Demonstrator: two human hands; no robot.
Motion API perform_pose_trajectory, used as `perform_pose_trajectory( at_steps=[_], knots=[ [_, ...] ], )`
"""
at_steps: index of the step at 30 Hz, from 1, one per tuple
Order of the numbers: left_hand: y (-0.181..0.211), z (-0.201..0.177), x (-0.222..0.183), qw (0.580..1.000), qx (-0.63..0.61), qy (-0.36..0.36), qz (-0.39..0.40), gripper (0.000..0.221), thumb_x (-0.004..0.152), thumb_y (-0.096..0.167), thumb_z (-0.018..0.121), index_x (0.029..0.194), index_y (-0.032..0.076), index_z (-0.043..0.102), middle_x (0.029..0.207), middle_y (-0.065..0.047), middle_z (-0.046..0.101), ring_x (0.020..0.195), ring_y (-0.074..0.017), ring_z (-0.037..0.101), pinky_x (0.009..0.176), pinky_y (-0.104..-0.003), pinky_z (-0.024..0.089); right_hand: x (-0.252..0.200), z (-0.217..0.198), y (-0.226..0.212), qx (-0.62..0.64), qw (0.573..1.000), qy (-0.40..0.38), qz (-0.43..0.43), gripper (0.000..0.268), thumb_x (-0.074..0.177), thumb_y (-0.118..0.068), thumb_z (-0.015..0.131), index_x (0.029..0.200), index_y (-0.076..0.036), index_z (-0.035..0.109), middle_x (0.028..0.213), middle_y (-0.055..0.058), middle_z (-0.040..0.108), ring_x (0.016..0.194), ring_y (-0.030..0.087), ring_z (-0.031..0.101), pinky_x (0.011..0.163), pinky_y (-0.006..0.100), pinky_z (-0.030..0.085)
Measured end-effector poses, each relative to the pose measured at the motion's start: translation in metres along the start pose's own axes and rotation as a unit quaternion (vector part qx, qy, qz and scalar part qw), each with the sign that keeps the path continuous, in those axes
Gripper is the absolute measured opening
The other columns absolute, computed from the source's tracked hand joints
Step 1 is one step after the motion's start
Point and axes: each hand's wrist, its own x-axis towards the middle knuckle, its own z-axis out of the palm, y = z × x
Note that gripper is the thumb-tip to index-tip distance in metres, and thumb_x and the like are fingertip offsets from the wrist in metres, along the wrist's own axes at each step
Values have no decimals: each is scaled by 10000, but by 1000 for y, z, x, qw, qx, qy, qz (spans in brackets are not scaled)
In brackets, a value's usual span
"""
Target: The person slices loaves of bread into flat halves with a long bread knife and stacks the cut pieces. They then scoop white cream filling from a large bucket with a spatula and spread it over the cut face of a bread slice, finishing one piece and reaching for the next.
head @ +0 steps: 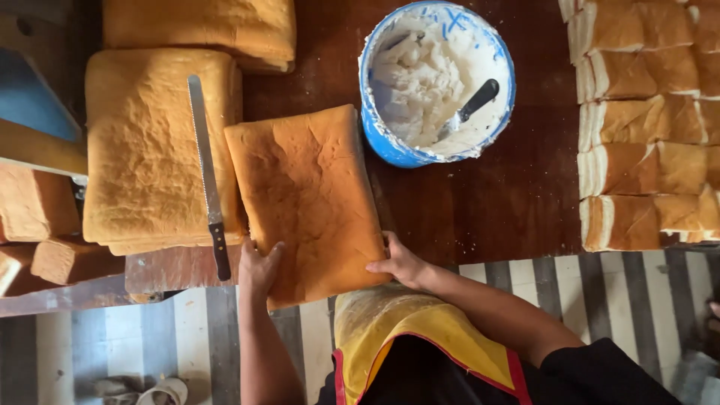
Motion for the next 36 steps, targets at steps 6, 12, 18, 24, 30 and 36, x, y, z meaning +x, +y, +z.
perform_pose_trajectory(
  at_steps=[6,12,18,24,30,36],
  knots=[
    [30,-17,-57,979,-162,-102,-70,523,837,265,738,1243,-52,648,1060,-200,761,925,-277,743,789,-394,601,-44,-24,-47,168,977,-114,68,814,763,-86,758,1479,-27,375,1348,133,581,1245,278,583,1042,456,508],
    [104,7,-155,898,-391,-158,-124,387,912,132,628,1234,-84,614,1039,-200,725,863,-260,722,728,-371,596,-112,-114,-72,262,956,-125,48,741,807,-151,734,1465,28,443,1343,159,609,1219,279,608,1034,453,516],
    [102,192,-253,883,-444,-148,41,371,1003,40,674,1302,-31,465,1057,-129,618,910,-253,588,758,-398,491,-116,-334,-115,19,992,-119,-47,631,817,-219,800,1360,22,588,1255,143,676,1133,234,654,1012,399,534],
    [18,358,-258,873,-266,-401,82,530,929,116,730,1395,38,491,1352,-20,607,1199,-144,602,1002,-342,514,-129,-491,-68,-126,882,440,-114,585,859,-216,754,1360,-67,490,1171,98,708,1033,204,650,894,358,540],
    [7,375,-251,936,-261,-178,-158,516,892,219,650,1369,38,571,1212,-109,676,984,-199,657,792,-382,565,-159,-497,91,-396,853,340,18,634,889,-324,722,1419,-33,531,1400,210,603,1303,341,576,1075,444,476],
    [72,390,-246,951,-106,-250,-148,700,859,395,755,1407,69,467,1214,-127,656,953,-216,658,749,-376,582,-185,-441,126,-479,752,451,-35,708,834,-301,758,1423,-1,502,1403,277,543,1299,440,517,1078,508,441]
  ],
)
